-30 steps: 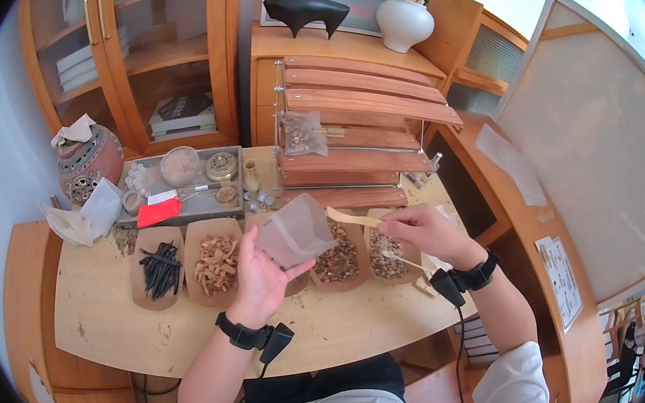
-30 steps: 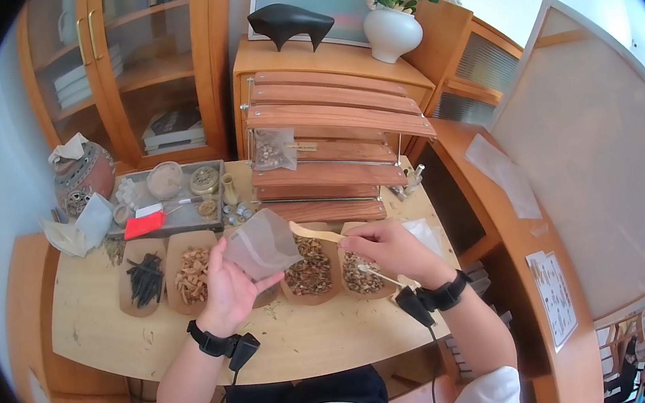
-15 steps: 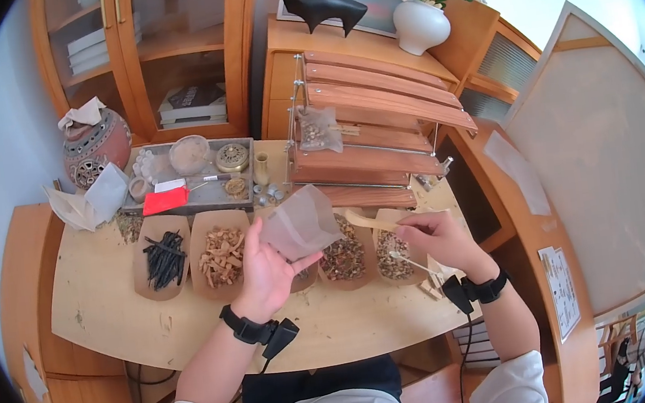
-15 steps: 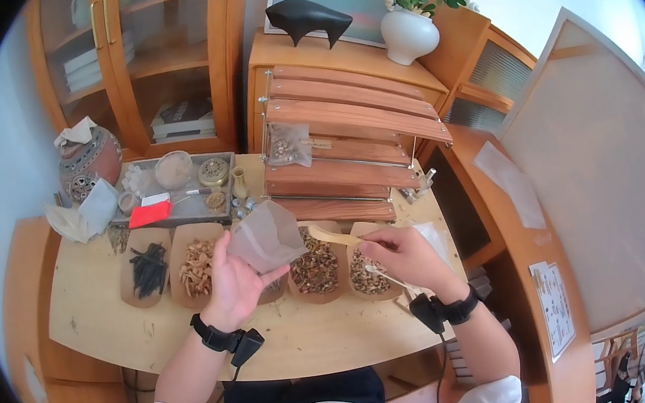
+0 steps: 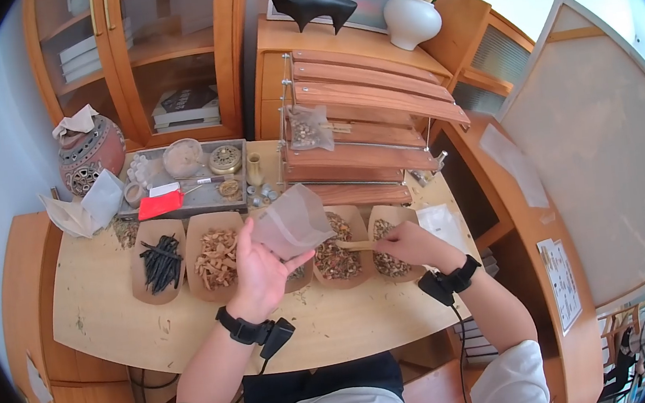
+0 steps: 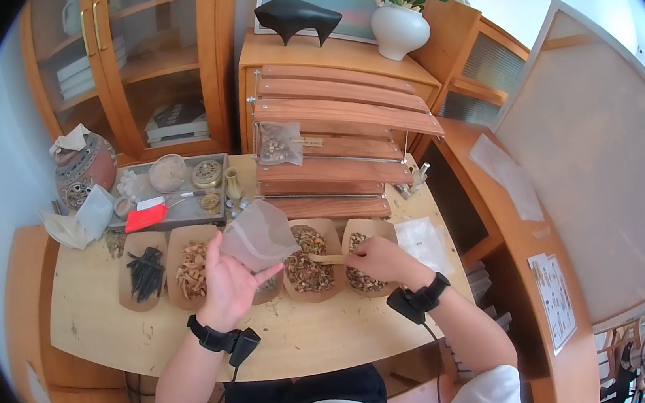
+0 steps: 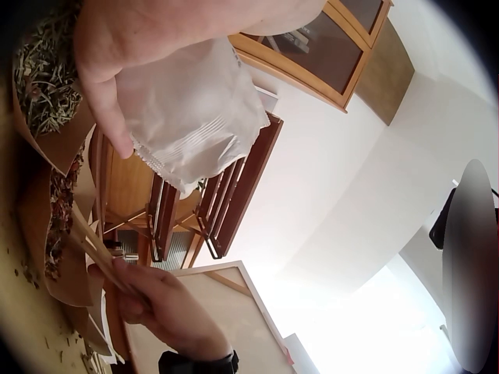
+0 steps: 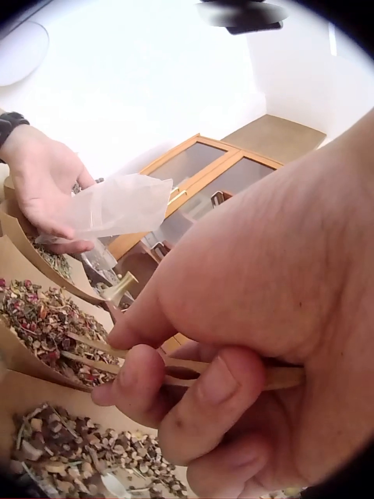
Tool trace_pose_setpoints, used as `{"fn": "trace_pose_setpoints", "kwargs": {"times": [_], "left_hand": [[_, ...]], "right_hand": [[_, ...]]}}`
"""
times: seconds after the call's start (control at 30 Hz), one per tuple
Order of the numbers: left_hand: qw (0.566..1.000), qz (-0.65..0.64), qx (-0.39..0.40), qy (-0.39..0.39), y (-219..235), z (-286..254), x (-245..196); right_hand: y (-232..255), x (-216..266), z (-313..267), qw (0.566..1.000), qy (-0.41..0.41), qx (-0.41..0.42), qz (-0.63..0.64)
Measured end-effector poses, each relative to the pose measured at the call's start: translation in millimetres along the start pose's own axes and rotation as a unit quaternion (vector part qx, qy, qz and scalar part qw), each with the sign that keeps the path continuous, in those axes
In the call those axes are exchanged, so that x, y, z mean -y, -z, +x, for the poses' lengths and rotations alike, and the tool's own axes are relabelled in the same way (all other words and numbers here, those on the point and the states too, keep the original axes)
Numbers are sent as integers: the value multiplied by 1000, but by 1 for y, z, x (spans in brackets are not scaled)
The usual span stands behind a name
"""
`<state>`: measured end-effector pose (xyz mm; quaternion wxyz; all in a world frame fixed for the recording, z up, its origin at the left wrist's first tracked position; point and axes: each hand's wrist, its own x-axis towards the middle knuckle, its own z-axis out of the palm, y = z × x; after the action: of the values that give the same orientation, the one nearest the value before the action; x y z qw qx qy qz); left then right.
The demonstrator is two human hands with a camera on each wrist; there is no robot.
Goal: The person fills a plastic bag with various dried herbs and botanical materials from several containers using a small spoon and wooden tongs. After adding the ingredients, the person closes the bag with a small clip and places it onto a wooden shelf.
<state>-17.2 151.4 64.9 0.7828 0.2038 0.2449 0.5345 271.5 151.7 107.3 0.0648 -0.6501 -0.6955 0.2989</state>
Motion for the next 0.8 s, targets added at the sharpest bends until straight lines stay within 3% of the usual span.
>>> {"fn": "trace_pose_setpoints", "kwargs": {"times": [0.33,0.43,0.53,0.63,0.8], "left_hand": [[1000,1,3,-2,3,1,1],[1000,2,3,-2,4,2,1],[1000,1,-2,-4,2,1,0],[1000,0,-3,-3,3,1,1],[1000,-6,0,-1,4,2,1]], "right_hand": [[-19,-2,0,996,65,-61,-17],[-22,-18,5,995,77,-30,64],[-18,-17,-1,985,71,-32,156],[-3,-7,-11,981,2,1,192],[19,9,-28,978,11,-17,208]]}}
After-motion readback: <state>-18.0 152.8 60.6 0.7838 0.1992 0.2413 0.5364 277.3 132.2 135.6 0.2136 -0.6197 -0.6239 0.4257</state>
